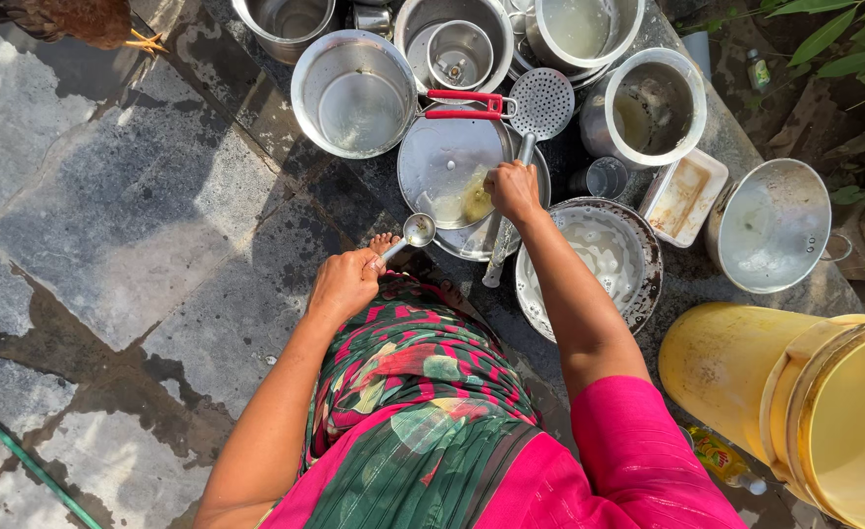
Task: The person washes various metal dishes, including plates, lids, and pots, by scrubbing them with a sponge and rinsing them in a bucket of water.
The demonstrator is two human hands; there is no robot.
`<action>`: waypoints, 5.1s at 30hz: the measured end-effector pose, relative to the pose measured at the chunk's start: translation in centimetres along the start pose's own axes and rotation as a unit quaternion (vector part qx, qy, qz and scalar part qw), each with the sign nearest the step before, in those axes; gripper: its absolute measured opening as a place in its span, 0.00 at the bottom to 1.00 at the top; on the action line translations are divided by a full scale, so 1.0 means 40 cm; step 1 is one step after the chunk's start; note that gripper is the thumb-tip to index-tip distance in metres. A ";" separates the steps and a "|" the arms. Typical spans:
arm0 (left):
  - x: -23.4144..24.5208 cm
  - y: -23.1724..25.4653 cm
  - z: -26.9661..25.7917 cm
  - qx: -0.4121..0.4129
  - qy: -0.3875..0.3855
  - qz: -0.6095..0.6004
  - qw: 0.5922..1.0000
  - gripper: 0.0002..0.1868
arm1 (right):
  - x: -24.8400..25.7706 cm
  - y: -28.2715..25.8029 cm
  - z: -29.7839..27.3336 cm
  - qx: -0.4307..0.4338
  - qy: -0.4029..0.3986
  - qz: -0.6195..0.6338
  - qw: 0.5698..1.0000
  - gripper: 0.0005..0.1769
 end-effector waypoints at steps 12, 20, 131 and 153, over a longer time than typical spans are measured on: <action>-0.037 0.046 0.044 -0.070 0.018 -0.029 0.997 0.14 | 0.189 -0.118 -0.094 -0.059 0.033 0.034 0.997 0.14; -0.069 0.065 0.095 -0.046 -0.050 -0.126 0.990 0.16 | 0.212 -0.010 -0.388 -0.231 0.289 0.240 0.897 0.10; -0.334 -0.035 0.496 0.168 0.129 -0.085 0.974 0.22 | 0.263 -0.202 -0.793 -0.298 0.258 0.215 0.893 0.15; -0.247 -0.040 0.368 0.200 -0.171 -0.611 0.747 0.22 | 0.008 0.066 -1.212 -0.625 0.243 0.124 0.731 0.31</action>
Point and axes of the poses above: each hand's wrist, its own z-axis towards the middle knuckle, its own x-axis out of the back of the hand, y = z × x, the point moved 3 cm from there along z, towards the middle knuckle, and after that the axes turned 6 degrees about z, right-handed, at the moved point
